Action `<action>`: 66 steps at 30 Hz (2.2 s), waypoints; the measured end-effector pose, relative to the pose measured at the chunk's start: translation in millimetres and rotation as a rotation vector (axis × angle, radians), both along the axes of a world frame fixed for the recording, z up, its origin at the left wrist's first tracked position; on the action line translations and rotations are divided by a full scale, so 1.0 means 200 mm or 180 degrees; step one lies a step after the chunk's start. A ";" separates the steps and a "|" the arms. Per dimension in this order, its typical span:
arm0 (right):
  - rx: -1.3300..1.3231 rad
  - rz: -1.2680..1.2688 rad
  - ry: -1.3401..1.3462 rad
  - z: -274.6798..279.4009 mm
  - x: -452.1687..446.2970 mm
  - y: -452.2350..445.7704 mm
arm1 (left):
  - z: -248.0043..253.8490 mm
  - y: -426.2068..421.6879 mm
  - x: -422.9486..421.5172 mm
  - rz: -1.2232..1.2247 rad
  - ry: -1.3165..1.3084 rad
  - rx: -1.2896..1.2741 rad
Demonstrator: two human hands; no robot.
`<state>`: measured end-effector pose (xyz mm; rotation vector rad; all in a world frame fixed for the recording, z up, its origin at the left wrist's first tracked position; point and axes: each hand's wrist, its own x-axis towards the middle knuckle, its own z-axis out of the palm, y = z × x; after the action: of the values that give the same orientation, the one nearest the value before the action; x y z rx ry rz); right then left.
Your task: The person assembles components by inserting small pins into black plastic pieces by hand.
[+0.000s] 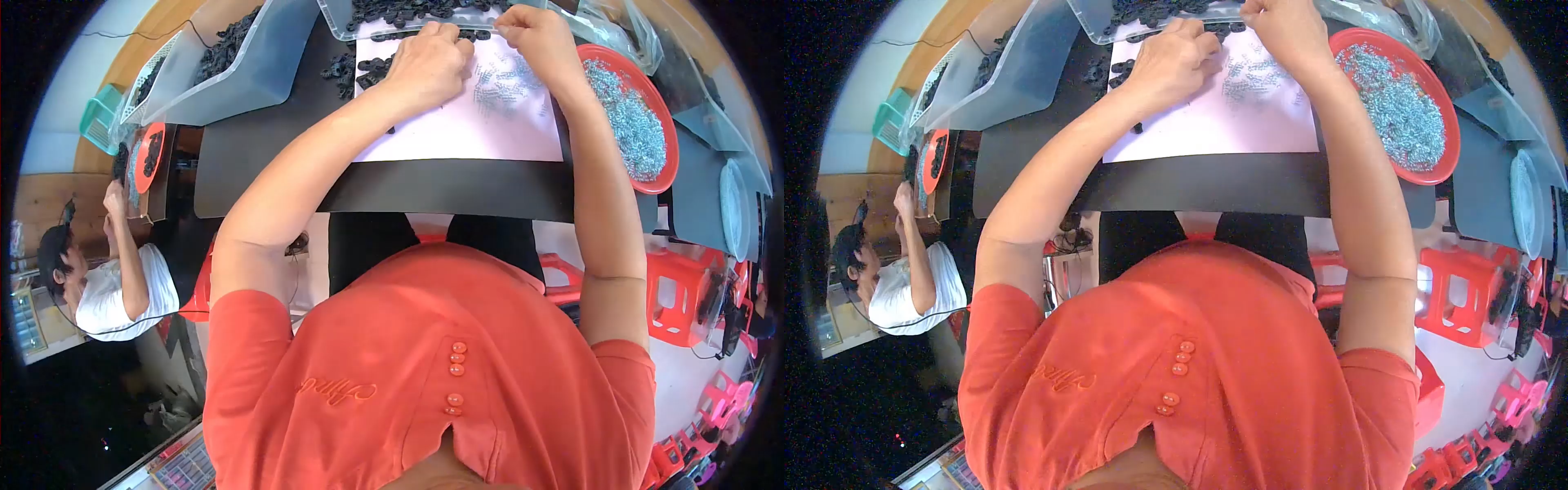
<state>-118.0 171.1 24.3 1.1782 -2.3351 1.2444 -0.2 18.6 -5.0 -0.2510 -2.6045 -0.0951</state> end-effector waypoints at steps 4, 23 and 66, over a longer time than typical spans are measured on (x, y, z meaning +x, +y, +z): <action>-0.0287 0.0178 -0.0528 0.06 0.04 0.02 | -0.01 0.01 -0.04 -0.0289 0.0112 0.0079; -0.0316 0.0176 -0.0248 0.06 0.05 0.02 | -0.03 0.07 -0.09 -0.0140 -0.0157 -0.0004; -0.0633 0.0981 -0.2563 -0.02 0.13 -0.06 | 0.06 -0.10 0.11 -0.0424 -0.1274 0.5678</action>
<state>-92.9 159.2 20.4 1.1311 -2.4725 2.3556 21.9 -2.0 7.0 0.2845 -1.8071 -2.4038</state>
